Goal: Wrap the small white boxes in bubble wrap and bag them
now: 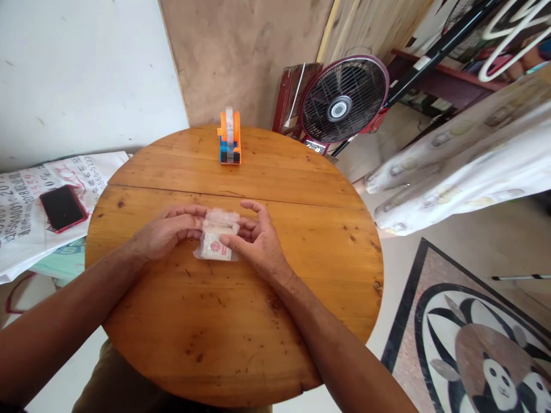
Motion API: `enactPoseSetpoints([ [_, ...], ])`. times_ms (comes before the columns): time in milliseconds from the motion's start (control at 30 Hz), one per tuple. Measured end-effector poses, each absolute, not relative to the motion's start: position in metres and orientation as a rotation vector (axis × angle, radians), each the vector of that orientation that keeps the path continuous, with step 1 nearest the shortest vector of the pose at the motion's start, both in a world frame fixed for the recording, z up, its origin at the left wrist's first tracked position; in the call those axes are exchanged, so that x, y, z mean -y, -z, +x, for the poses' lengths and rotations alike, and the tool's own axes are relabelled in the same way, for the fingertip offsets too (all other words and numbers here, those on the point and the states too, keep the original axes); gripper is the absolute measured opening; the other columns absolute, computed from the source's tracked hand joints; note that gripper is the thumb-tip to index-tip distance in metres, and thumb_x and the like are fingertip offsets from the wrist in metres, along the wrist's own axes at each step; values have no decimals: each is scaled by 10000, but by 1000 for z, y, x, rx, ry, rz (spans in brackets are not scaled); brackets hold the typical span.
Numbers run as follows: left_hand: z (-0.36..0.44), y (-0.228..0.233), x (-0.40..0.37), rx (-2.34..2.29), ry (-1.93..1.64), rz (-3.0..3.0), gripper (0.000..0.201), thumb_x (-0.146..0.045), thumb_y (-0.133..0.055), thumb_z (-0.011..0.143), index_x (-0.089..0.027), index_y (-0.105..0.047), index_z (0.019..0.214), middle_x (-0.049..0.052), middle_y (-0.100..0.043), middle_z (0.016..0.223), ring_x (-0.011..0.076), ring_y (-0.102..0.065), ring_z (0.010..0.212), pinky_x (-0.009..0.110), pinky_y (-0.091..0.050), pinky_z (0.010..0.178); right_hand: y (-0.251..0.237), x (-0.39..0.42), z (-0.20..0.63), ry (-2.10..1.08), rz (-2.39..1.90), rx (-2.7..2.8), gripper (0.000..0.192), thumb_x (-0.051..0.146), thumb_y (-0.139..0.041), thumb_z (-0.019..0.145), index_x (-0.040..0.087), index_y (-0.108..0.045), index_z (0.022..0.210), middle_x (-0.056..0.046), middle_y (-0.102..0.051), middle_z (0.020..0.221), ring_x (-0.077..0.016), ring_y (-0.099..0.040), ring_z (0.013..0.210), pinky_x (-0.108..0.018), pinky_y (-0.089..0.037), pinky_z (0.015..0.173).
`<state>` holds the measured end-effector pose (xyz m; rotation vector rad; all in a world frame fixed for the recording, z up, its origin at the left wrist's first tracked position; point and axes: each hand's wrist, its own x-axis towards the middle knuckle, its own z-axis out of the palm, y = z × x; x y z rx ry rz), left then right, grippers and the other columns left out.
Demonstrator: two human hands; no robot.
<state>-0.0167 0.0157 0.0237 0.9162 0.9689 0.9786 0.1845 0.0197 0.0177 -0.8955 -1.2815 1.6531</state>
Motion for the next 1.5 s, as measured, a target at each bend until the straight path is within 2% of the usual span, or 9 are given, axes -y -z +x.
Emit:
enactPoseSetpoints([
  [133, -18, -22, -18, -930, -1002, 799, 257, -195, -680, 621, -107, -716, 859, 75, -732, 783, 165, -658, 690, 273, -534, 638, -20, -19, 187, -1630, -831, 1328, 460, 338, -820, 732, 266, -446, 991, 7, -710, 949, -144, -696, 769, -288, -575, 689],
  [267, -18, -20, -17, -934, -998, 818, 235, -174, -720, 665, -122, -726, 894, 54, -734, 826, 141, -651, 682, 257, -532, 632, -22, -18, 191, -1622, -858, 1420, 352, 363, -806, 745, 238, -557, 960, -5, -710, 921, -144, -681, 788, -283, -559, 708],
  [567, -17, -19, -18, -988, -968, 838, 203, -284, -766, 678, -131, -700, 793, 20, -681, 732, 116, -610, 606, 240, -517, 571, -21, -17, 194, -1548, -851, 1575, 320, 353, -794, 750, 263, -706, 1045, -34, -728, 1095, -190, -690, 958, -331, -572, 815],
  [700, -12, -20, -17, -1061, -962, 869, 236, -334, -768, 679, -139, -646, 733, -14, -628, 667, 92, -566, 557, 210, -471, 531, -23, -16, 194, -1454, -842, 1688, 318, 342, -775, 774, 267, -722, 1078, -56, -699, 1213, -220, -662, 1086, -378, -537, 932],
  [833, -9, -19, -16, -1106, -971, 904, 281, -392, -748, 688, -146, -614, 716, -35, -586, 621, 69, -503, 510, 189, -407, 497, -28, -17, 195, -1385, -834, 1820, 292, 354, -732, 819, 259, -726, 1095, -78, -679, 1243, -236, -626, 1161, -407, -492, 1002],
  [1200, -7, -18, -14, -1174, -969, 1046, 265, -397, -695, 726, -149, -605, 702, -44, -546, 593, 68, -437, 505, 194, -339, 484, -31, -21, 196, -1441, -871, 1966, 277, 398, -663, 872, 250, -718, 1100, -73, -658, 1197, -231, -629, 1094, -384, -503, 927],
  [1367, -12, -20, -14, -1045, -922, 975, 294, -423, -719, 739, -140, -641, 737, -12, -617, 655, 95, -529, 560, 224, -428, 561, -29, -22, 198, -1375, -878, 1968, 264, 392, -660, 868, 243, -716, 1078, -73, -660, 1163, -231, -624, 1074, -382, -492, 916],
  [1500, -14, -24, -12, -960, -882, 956, 370, -425, -779, 718, -139, -680, 930, 44, -716, 841, 150, -642, 710, 270, -493, 681, -27, -20, 199, -1323, -969, 1936, 283, 421, -665, 856, 233, -695, 1065, -65, -672, 1124, -223, -629, 1018, -376, -496, 886],
])
